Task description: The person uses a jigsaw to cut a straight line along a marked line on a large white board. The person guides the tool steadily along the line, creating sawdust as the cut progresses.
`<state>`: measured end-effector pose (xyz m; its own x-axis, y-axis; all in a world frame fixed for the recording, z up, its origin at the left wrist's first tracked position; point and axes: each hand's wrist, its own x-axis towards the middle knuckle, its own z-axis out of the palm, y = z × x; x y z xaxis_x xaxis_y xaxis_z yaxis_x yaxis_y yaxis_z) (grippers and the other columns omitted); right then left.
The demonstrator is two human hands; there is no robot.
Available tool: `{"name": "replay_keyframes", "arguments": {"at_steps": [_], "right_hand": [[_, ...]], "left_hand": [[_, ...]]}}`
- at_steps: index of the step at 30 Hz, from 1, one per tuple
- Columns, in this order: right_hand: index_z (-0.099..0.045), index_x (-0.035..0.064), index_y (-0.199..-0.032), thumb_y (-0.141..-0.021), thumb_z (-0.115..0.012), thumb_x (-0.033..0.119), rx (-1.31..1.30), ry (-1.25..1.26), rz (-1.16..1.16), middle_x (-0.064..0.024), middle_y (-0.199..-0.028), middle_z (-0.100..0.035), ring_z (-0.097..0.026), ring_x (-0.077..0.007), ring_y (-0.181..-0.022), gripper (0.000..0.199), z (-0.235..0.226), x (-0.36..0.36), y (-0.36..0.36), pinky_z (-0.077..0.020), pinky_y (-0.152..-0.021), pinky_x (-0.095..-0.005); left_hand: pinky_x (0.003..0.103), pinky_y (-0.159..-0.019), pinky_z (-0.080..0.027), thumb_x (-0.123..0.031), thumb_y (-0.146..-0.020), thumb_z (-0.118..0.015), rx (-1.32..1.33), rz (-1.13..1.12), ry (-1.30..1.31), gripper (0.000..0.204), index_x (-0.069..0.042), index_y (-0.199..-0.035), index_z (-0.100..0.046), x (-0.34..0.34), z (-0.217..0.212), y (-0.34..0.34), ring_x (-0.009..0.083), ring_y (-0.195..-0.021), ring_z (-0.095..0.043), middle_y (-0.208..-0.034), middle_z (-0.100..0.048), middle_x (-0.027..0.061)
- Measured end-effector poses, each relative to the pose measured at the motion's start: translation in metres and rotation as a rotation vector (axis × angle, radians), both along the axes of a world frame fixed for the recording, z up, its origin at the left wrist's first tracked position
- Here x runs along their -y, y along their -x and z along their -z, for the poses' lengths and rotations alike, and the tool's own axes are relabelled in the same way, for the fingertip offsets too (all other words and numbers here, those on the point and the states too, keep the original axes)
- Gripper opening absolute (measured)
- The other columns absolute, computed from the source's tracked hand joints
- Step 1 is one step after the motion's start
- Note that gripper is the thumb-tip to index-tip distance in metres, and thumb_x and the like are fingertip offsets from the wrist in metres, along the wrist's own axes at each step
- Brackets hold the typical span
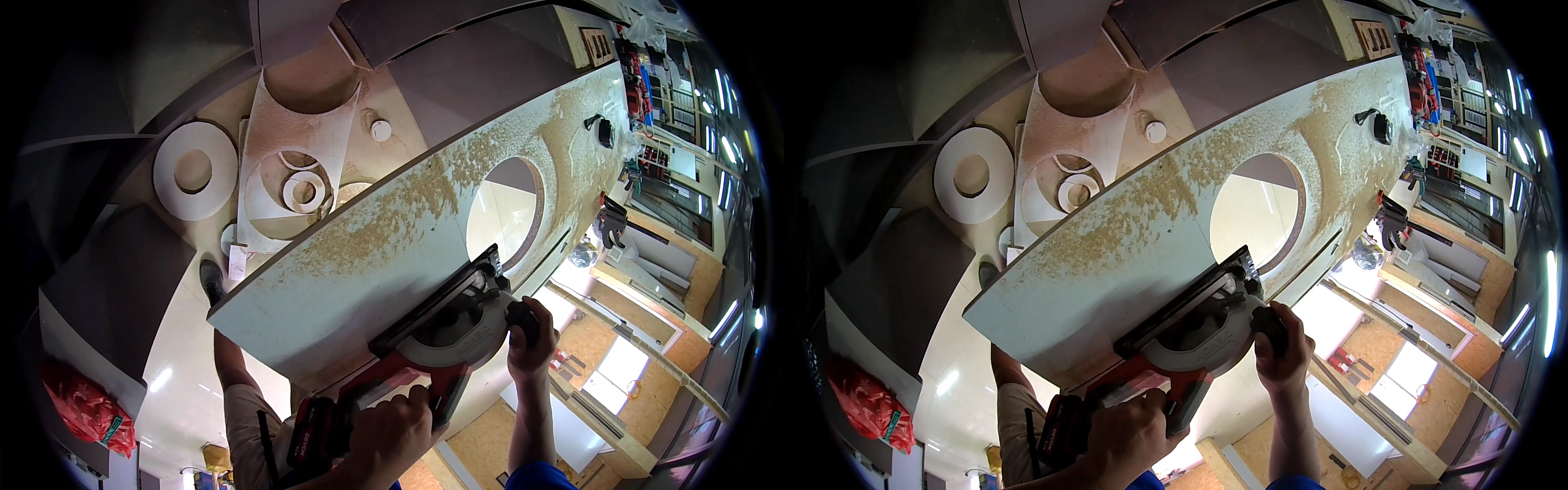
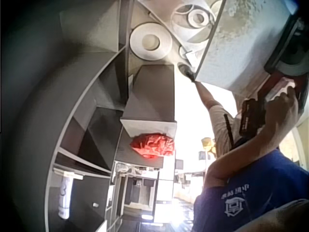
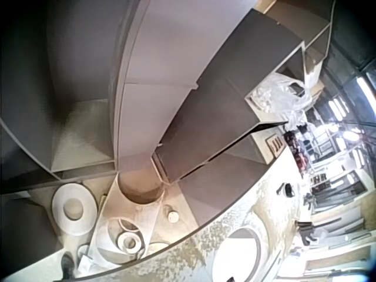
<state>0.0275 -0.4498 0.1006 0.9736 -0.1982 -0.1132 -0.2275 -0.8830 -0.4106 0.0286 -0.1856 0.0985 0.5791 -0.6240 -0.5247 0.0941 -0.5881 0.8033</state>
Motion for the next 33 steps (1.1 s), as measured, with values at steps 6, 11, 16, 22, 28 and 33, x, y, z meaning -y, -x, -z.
{"name": "replay_keyframes", "arguments": {"at_steps": [6,11,16,22,28,33], "right_hand": [[-0.061,-0.0038,-0.124,-0.099,-0.063,0.054,-0.001,0.0,-0.006,-0.0141,-0.092,-0.074,-0.073,-0.0234,-0.082,0.063,0.0,0.003,0.001,-0.0571,-0.075,-0.0342],[-0.061,-0.0037,-0.124,-0.099,-0.063,0.054,-0.004,-0.004,0.008,-0.014,-0.092,-0.074,-0.073,-0.0234,-0.082,0.063,-0.001,0.004,0.002,-0.0572,-0.075,-0.0343],[-0.062,-0.0036,-0.123,-0.098,-0.063,0.055,0.006,0.0,-0.011,-0.0154,-0.094,-0.074,-0.073,-0.0253,-0.083,0.064,0.001,0.003,-0.001,-0.0575,-0.076,-0.0352],[-0.062,-0.0034,-0.124,-0.098,-0.063,0.056,-0.001,0.01,0.0,-0.0158,-0.094,-0.074,-0.073,-0.0256,-0.083,0.064,-0.001,0.004,-0.001,-0.0576,-0.076,-0.0353],[-0.061,-0.0033,-0.125,-0.099,-0.064,0.055,-0.016,-0.014,0.016,-0.0148,-0.094,-0.073,-0.073,-0.024,-0.082,0.064,-0.002,0.006,0.0,-0.0573,-0.075,-0.0344],[-0.062,-0.002,-0.126,-0.096,-0.071,0.045,0.015,0.005,-0.059,-0.0172,-0.093,-0.075,-0.077,-0.0306,-0.081,0.057,0.0,0.012,-0.002,-0.061,-0.072,-0.0357]], "left_hand": [[0.038,-0.046,-0.057,-0.045,-0.08,-0.083,-0.012,0.05,-0.029,0.049,-0.003,-0.092,-0.061,0.001,-0.004,-0.008,0.0265,-0.051,-0.07,-0.061,-0.067,0.0117],[0.037,-0.045,-0.057,-0.046,-0.081,-0.083,-0.015,0.02,0.015,0.05,-0.002,-0.094,-0.061,0.002,0.001,-0.003,0.0261,-0.05,-0.07,-0.06,-0.067,0.0113],[0.034,-0.042,-0.053,-0.053,-0.084,-0.078,0.041,0.011,-0.014,0.049,-0.01,-0.085,-0.056,0.002,0.001,0.002,0.0199,-0.051,-0.068,-0.058,-0.062,0.0035],[0.034,-0.042,-0.053,-0.054,-0.083,-0.079,0.06,0.015,-0.012,0.049,-0.01,-0.086,-0.056,0.003,0.002,0.001,0.0198,-0.051,-0.068,-0.059,-0.062,0.0034],[0.035,-0.042,-0.054,-0.054,-0.084,-0.078,0.067,0.001,-0.026,0.049,-0.01,-0.086,-0.056,0.006,0.002,0.003,0.0201,-0.05,-0.068,-0.058,-0.062,0.0032],[0.036,-0.041,-0.054,-0.054,-0.084,-0.078,0.074,-0.013,-0.034,0.048,-0.011,-0.085,-0.056,0.007,0.003,0.007,0.0207,-0.05,-0.068,-0.058,-0.062,0.0035]]}}
